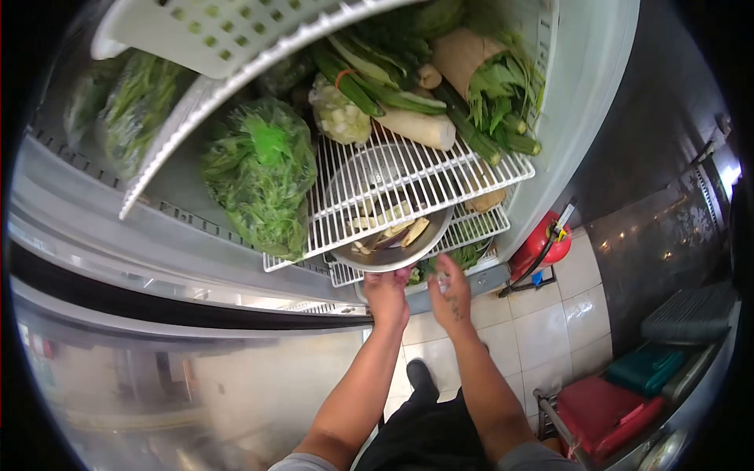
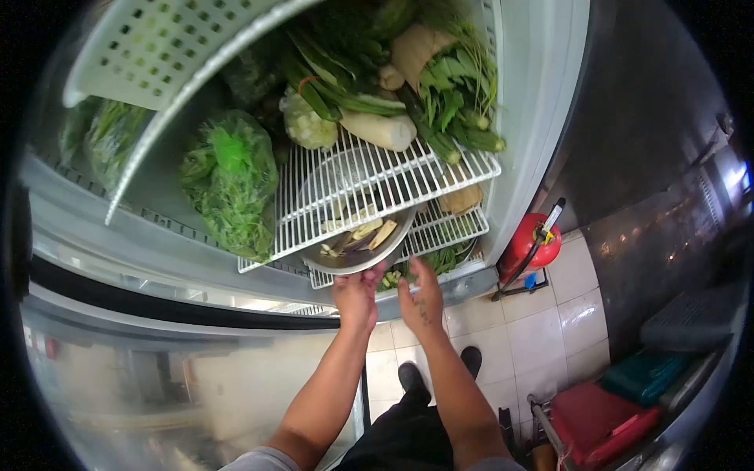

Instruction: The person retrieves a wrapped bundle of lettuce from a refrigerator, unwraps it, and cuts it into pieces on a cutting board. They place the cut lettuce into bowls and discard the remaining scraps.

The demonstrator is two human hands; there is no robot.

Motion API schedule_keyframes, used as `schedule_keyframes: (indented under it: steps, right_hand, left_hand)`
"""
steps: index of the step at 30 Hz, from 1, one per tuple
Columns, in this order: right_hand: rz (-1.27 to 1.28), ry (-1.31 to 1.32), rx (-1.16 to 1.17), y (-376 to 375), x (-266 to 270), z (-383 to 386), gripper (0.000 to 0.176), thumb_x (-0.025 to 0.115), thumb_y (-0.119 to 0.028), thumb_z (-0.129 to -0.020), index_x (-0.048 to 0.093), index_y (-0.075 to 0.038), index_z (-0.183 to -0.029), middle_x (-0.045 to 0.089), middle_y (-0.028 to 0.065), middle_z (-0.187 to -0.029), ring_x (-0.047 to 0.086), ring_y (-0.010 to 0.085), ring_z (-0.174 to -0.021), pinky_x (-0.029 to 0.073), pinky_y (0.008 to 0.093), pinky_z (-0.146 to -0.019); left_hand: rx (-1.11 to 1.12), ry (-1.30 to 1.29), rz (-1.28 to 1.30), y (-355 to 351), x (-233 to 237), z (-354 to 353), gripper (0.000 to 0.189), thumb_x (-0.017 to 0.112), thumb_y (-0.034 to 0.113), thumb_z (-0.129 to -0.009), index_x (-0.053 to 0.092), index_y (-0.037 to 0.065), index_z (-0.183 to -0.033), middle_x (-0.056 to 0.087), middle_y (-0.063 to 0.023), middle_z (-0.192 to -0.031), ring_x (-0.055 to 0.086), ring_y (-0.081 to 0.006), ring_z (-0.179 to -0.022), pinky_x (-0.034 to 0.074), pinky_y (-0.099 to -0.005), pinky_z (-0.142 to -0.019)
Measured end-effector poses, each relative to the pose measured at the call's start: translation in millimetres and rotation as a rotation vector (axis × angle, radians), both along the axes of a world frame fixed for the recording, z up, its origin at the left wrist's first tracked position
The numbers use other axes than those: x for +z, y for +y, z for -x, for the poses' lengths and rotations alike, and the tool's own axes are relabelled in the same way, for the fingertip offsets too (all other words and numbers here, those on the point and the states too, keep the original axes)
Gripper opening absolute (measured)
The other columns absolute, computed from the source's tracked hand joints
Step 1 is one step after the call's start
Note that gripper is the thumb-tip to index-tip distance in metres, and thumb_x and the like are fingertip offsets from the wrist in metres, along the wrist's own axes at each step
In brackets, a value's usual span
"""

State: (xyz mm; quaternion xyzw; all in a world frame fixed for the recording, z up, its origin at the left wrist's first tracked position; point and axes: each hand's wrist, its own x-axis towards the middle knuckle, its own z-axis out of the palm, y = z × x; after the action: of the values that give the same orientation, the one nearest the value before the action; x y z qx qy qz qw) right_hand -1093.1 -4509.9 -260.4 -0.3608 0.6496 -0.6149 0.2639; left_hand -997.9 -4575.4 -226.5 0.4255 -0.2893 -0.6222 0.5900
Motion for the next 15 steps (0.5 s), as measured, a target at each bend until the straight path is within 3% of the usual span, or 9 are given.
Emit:
schedule_keyframes:
  steps: [2, 3, 10, 11, 15]
  right_hand:
    - [-0.019, -0.036, 0.018, 18, -2, -15, 0.046, 0.066, -0.008, -0.086, 0.054, -0.004, -0.130, 0.063, 0.0167, -0.115, 0.062, 0.0283, -0.104, 0.050, 0.0364, -0.086]
    - [-0.052, -0.084, 0.036, 31, -4, -20, 0.046, 0.067, -0.009, -0.086, 0.054, -0.005, -0.130, 0.063, 0.0160, -0.113, 0.063, 0.0270, -0.102, 0.052, 0.0354, -0.083]
    - [-0.297, 0.027, 0.189, 154, -18, -13, 0.043, 0.070, -0.013, -0.086, 0.056, -0.004, -0.125, 0.064, 0.0154, -0.112, 0.064, 0.0252, -0.100, 0.053, 0.0346, -0.079]
    - [-0.350, 0.027, 0.189, 177, -26, -8, 0.042, 0.070, -0.014, -0.086, 0.056, -0.004, -0.124, 0.064, 0.0153, -0.112, 0.065, 0.0247, -0.099, 0.053, 0.0348, -0.079]
    - [-0.490, 0.085, 0.154, 272, -25, 3, 0.037, 0.069, -0.015, -0.086, 0.059, -0.001, -0.119, 0.067, 0.0154, -0.109, 0.067, 0.0222, -0.094, 0.054, 0.0337, -0.078]
  left_hand:
    - [-0.107, -0.029, -0.057, -1, 3, 10, 0.009, 0.053, 0.012, -0.100, 0.055, 0.007, -0.107, 0.067, -0.0058, -0.083, 0.070, -0.0219, -0.086, 0.055, -0.0335, -0.077]
    - [-0.138, -0.025, -0.056, -4, 2, 14, 0.006, 0.052, 0.013, -0.101, 0.055, 0.008, -0.102, 0.068, -0.0069, -0.082, 0.070, -0.0220, -0.090, 0.051, -0.0310, -0.078]
    - [-0.101, -0.043, -0.099, -5, 7, 27, 0.012, 0.051, 0.019, -0.102, 0.053, 0.008, -0.098, 0.069, -0.0093, -0.090, 0.067, -0.0196, -0.090, 0.048, -0.0327, -0.081]
    - [-0.147, 0.007, -0.140, -5, 1, 21, 0.016, 0.050, 0.023, -0.103, 0.053, 0.008, -0.099, 0.069, -0.0093, -0.096, 0.066, -0.0185, -0.092, 0.048, -0.0323, -0.081]
    - [-0.326, -0.200, -0.173, 18, 17, 4, 0.021, 0.053, 0.027, -0.100, 0.056, 0.008, -0.108, 0.068, -0.0088, -0.099, 0.066, -0.0186, -0.093, 0.049, -0.0339, -0.079]
